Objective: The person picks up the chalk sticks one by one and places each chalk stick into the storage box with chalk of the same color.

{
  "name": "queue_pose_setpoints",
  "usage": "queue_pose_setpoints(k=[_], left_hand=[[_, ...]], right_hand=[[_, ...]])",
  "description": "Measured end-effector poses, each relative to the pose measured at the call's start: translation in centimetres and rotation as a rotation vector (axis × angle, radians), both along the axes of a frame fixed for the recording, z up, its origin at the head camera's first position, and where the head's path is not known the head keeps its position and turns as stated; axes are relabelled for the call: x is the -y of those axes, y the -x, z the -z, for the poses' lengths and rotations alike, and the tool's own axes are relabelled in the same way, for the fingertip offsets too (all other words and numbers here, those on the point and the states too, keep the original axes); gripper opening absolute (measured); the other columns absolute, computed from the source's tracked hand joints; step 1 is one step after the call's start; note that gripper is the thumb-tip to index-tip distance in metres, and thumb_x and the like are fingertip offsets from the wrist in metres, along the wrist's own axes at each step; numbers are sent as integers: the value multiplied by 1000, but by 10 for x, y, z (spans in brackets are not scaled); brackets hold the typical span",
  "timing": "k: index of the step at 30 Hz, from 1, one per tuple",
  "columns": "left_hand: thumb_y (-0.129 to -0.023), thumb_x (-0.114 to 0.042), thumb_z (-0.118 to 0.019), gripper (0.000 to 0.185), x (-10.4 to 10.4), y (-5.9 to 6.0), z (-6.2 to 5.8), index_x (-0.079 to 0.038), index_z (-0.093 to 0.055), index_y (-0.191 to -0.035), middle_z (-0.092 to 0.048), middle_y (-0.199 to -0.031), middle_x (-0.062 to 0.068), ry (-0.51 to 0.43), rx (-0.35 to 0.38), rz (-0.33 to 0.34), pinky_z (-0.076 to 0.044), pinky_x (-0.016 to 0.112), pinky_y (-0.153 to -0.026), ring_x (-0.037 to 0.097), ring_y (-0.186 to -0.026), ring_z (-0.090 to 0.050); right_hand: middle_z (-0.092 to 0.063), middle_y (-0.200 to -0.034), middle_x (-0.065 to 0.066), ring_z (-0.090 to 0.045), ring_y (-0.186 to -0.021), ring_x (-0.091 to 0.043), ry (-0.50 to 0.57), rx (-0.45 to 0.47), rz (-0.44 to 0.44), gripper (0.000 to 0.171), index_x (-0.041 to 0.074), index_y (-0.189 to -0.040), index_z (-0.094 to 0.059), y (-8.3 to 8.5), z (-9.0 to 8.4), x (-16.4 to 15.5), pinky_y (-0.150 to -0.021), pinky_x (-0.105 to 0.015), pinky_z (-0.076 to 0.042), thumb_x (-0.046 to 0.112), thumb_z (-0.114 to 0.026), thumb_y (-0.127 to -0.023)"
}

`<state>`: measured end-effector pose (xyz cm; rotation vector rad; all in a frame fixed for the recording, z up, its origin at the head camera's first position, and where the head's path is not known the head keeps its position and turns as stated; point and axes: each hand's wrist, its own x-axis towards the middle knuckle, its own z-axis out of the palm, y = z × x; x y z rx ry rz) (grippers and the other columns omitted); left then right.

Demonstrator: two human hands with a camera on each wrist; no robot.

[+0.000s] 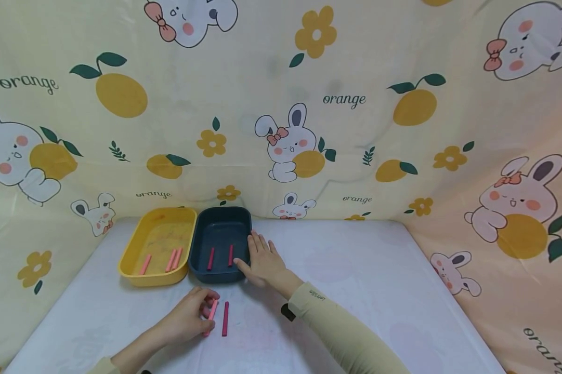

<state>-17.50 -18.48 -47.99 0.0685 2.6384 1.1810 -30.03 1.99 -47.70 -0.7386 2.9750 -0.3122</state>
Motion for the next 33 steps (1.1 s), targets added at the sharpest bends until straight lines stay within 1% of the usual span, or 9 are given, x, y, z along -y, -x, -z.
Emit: queue_pose_setpoints(k=[3,6,12,14,18,20,25,29,33], left_hand=[[-75,4,-87,55,1,-2,-1,-2,-62,-124,-54,-109,8,-32,-15,-5,-55,27,-70,19,-90,-57],[-75,6,-87,56,2,-3,-2,-1,-62,-125,-55,-111,8,-61,-41,-14,-56,28,-68,19,-91,-58],[-78,4,-87,57,4,-4,-9,-3,-61,-128,-56,-116,7,-106,-67,-27,-58,27,-75,18,-95,-60],[-79,4,-86,56,5,-5,-11,-2,-61,-129,-56,-116,8,-129,-97,-24,-58,26,-75,19,-96,-61],[-81,8,-82,56,9,-5,-14,1,-59,-131,-55,-119,12,-184,-197,-15,-59,25,-74,22,-97,-63],[-82,11,-80,55,11,-4,-16,1,-58,-132,-55,-121,13,-205,-238,-28,-60,24,-74,22,-98,-63],[-84,11,-78,60,15,2,-22,-3,-54,-137,-55,-125,12,-209,-277,-76,-59,24,-78,23,-102,-61],[-86,12,-75,61,22,5,-27,-1,-49,-140,-56,-127,16,-217,-312,-80,-59,23,-80,26,-105,-60],[-87,13,-73,61,31,9,-31,1,-47,-141,-54,-132,18,-200,-358,-87,-58,22,-82,28,-108,-60]], right_hand=[[-10,-174,-10,-16,-160,-28,1,2,2,88,5,-166,-15,0,0,0,-127,-49,-14,67,-29,-105],[-10,-174,-10,-16,-159,-28,0,-4,3,89,5,-166,-15,1,2,0,-127,-49,-14,68,-29,-104],[-10,-174,-10,-16,-160,-28,-2,-5,3,89,5,-166,-15,1,2,0,-127,-49,-14,68,-28,-105],[-10,-174,-10,-16,-160,-28,0,-4,5,89,5,-166,-15,1,2,0,-127,-49,-14,68,-28,-105],[-10,-174,-10,-15,-160,-28,-3,-2,6,89,5,-166,-15,1,3,1,-128,-49,-13,68,-28,-104],[-10,-174,-10,-15,-160,-28,-3,-4,6,89,5,-166,-15,1,3,1,-127,-49,-13,68,-28,-104],[-9,-174,-10,-15,-160,-28,-7,-1,3,90,5,-166,-15,2,4,0,-127,-49,-13,68,-28,-104],[-8,-175,-10,-14,-160,-28,-7,7,-2,89,5,-166,-14,2,4,0,-128,-49,-13,68,-27,-105],[-7,-175,-9,-13,-160,-27,-8,15,-7,89,5,-166,-13,2,4,0,-128,-49,-12,68,-27,-105]])
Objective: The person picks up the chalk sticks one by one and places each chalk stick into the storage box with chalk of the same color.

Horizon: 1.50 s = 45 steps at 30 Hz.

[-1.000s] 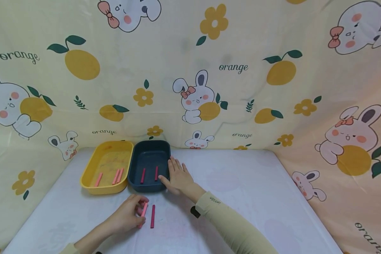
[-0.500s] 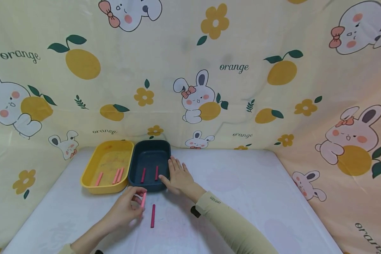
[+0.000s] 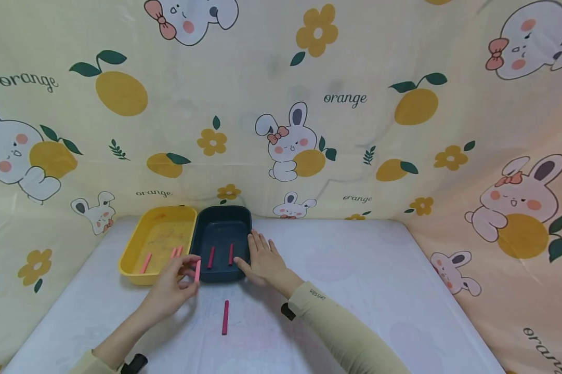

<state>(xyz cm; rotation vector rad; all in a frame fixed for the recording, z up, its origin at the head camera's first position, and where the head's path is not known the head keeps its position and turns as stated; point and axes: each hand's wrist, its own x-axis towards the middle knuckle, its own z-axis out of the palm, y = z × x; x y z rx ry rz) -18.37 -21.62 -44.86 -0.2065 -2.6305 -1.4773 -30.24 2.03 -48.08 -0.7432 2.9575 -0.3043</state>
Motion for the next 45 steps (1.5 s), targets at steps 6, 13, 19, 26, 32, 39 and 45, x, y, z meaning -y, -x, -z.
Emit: queue_pose_setpoints(k=[6,13,19,26,32,39,45], left_hand=[[-88,11,-72,61,17,10,-2,2,-45,-143,-52,-137,19,17,-44,-29,-54,17,-84,32,-114,-59],[-88,10,-71,60,34,19,-4,4,-46,-142,-52,-135,23,42,-62,-73,-52,13,-83,36,-115,-58],[-86,12,-71,60,52,30,0,6,-47,-141,-51,-132,24,59,-125,-79,-50,10,-80,39,-111,-57],[-89,10,-69,57,70,41,-1,9,-45,-141,-50,-131,27,108,-95,-116,-47,9,-79,40,-112,-56],[-89,12,-69,55,90,55,3,13,-46,-139,-52,-127,30,117,-84,-105,-48,10,-79,43,-111,-59],[-89,11,-68,54,106,68,10,13,-47,-140,-54,-126,32,133,-50,-83,-54,16,-75,46,-111,-62],[-90,9,-68,54,111,77,9,12,-48,-140,-56,-124,31,189,18,-59,-60,31,-78,43,-108,-64]], right_hand=[[-8,-175,-9,-13,-160,-27,3,-1,2,89,5,-166,-13,-1,-2,0,-128,-49,-12,68,-26,-105],[-8,-175,-9,-14,-160,-27,9,-3,3,88,5,-166,-13,-1,-2,0,-128,-48,-12,67,-26,-105],[-8,-175,-9,-14,-160,-27,7,0,3,88,5,-166,-13,-2,-3,0,-128,-49,-12,68,-27,-105],[-8,-175,-9,-14,-160,-27,3,-2,2,88,5,-166,-13,-2,-3,0,-128,-49,-13,67,-27,-105],[-8,-175,-9,-14,-160,-28,13,7,5,88,5,-166,-14,-2,-4,1,-128,-49,-12,67,-28,-105],[-8,-175,-10,-14,-160,-28,4,5,3,89,5,-166,-13,-1,0,0,-127,-49,-13,68,-27,-105],[-8,-175,-10,-14,-160,-28,4,-4,0,88,4,-166,-13,-1,0,1,-127,-49,-13,67,-26,-105]])
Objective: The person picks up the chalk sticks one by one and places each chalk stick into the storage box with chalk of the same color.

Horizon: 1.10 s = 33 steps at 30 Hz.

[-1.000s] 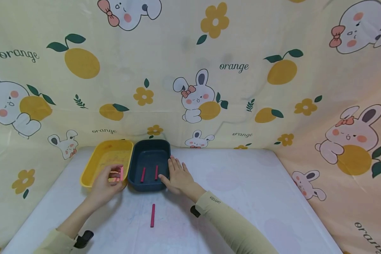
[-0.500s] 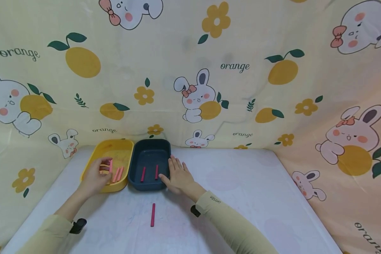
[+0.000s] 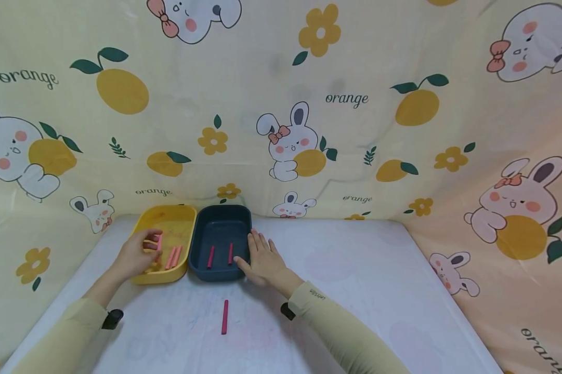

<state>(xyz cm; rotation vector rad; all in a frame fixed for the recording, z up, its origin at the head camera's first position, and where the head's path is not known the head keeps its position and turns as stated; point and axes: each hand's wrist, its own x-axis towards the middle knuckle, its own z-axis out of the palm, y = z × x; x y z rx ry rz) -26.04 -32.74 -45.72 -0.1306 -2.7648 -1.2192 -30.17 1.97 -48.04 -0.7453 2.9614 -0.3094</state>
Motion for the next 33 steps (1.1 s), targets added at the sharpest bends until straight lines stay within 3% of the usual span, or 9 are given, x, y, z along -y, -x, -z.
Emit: queue_pose_setpoints(k=[6,21,33], left_hand=[[-88,9,-69,52,2,7,-1,13,-50,-136,-58,-118,31,70,108,43,-59,48,-86,42,-103,-64],[-91,4,-70,45,5,22,8,11,-54,-132,-60,-113,22,134,270,79,-57,36,-81,32,-98,-59],[-93,3,-65,38,4,26,10,12,-59,-130,-62,-114,24,175,302,81,-56,42,-87,31,-97,-58]], right_hand=[[-7,-175,-10,-14,-160,-28,-9,-2,-2,87,5,-166,-12,0,-1,0,-128,-49,-13,66,-26,-106],[-7,-175,-11,-13,-160,-28,-3,-5,-4,87,4,-166,-13,-1,-1,0,-127,-50,-13,65,-27,-106],[-7,-175,-10,-13,-160,-28,-7,-12,1,87,4,-166,-13,0,0,0,-127,-49,-13,65,-27,-106]])
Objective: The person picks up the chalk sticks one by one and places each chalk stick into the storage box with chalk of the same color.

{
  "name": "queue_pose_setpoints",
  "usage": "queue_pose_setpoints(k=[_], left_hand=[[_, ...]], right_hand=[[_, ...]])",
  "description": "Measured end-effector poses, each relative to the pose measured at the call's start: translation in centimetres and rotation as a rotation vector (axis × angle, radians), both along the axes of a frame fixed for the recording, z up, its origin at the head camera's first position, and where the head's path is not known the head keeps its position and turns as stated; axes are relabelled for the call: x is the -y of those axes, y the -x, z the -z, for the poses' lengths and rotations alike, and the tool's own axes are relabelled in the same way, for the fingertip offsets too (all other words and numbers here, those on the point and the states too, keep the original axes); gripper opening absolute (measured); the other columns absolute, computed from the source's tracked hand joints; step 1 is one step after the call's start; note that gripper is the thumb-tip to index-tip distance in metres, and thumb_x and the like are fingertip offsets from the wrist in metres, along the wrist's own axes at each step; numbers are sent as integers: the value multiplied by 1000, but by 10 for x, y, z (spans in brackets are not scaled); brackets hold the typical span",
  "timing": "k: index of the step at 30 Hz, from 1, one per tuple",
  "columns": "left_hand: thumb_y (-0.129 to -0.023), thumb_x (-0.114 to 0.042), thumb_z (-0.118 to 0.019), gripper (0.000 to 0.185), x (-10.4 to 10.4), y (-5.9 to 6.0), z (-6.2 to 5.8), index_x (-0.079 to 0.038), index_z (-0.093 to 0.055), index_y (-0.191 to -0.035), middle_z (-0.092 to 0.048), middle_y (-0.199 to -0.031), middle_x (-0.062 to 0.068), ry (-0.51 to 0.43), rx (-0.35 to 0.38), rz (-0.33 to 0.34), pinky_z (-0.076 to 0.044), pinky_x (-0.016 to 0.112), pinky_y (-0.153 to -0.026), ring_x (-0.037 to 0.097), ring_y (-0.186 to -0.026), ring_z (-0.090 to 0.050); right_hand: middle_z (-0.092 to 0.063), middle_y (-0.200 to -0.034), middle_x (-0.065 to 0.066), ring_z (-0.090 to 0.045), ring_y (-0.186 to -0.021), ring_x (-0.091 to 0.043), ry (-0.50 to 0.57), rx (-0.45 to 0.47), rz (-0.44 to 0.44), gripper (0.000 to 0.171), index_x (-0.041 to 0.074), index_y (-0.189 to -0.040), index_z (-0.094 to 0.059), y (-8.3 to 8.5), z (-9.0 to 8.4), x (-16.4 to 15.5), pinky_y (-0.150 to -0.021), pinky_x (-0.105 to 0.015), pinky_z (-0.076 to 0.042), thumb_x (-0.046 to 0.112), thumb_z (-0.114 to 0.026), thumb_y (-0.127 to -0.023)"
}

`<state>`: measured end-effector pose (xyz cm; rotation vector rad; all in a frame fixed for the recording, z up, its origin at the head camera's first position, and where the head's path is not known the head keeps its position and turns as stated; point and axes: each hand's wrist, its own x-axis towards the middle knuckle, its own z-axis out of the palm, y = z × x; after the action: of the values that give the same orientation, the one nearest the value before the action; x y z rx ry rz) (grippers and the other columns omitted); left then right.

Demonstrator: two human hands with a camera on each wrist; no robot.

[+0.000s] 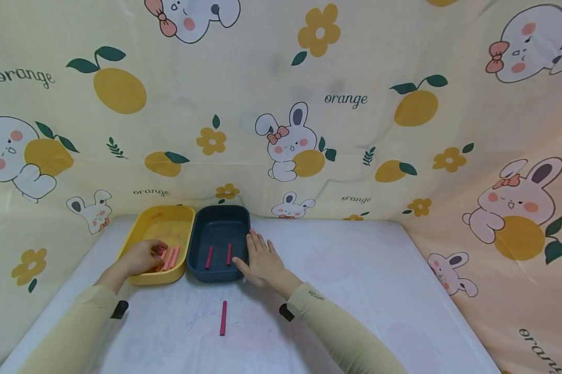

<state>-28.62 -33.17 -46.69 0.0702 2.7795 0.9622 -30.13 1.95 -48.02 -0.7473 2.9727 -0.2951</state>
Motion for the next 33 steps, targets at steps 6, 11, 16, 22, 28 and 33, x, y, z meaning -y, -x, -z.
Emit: queue_pose_setpoints(k=[6,11,16,22,28,33], left_hand=[[-93,2,-67,37,-2,-1,-2,12,-60,-128,-63,-112,24,14,-15,-2,-55,45,-89,32,-97,-58],[-91,4,-66,39,0,-1,-1,12,-59,-129,-62,-113,24,7,-16,-8,-55,44,-88,33,-98,-57],[-91,3,-66,41,1,1,3,10,-60,-131,-61,-118,25,-3,-29,-13,-57,46,-90,36,-103,-59],[-97,-3,-66,39,1,0,4,10,-59,-133,-60,-124,29,8,-76,-15,-56,50,-93,40,-107,-60],[-101,-8,-63,37,-6,-6,1,7,-59,-135,-57,-127,29,8,-119,-47,-57,46,-90,40,-108,-58],[-100,-8,-64,38,-16,-17,-8,6,-60,-135,-57,-128,28,-16,-166,-60,-57,37,-80,38,-107,-57]], right_hand=[[-7,-175,-10,-13,-160,-28,-4,-6,-2,87,4,-166,-13,0,0,1,-127,-49,-14,65,-26,-106],[-6,-175,-9,-12,-160,-27,-2,-3,-3,86,5,-166,-12,0,-1,1,-128,-48,-13,66,-26,-106],[-6,-175,-10,-13,-160,-27,-1,-2,-2,87,5,-166,-12,0,0,1,-127,-49,-13,65,-26,-106],[-7,-175,-9,-13,-160,-28,-3,2,3,87,5,-166,-13,0,1,1,-127,-49,-13,66,-26,-106],[-8,-175,-10,-14,-160,-28,5,7,5,87,5,-166,-13,0,1,1,-127,-50,-13,66,-26,-106],[-7,-175,-10,-13,-160,-28,18,23,6,88,5,-166,-12,3,3,1,-128,-50,-11,66,-28,-105]])
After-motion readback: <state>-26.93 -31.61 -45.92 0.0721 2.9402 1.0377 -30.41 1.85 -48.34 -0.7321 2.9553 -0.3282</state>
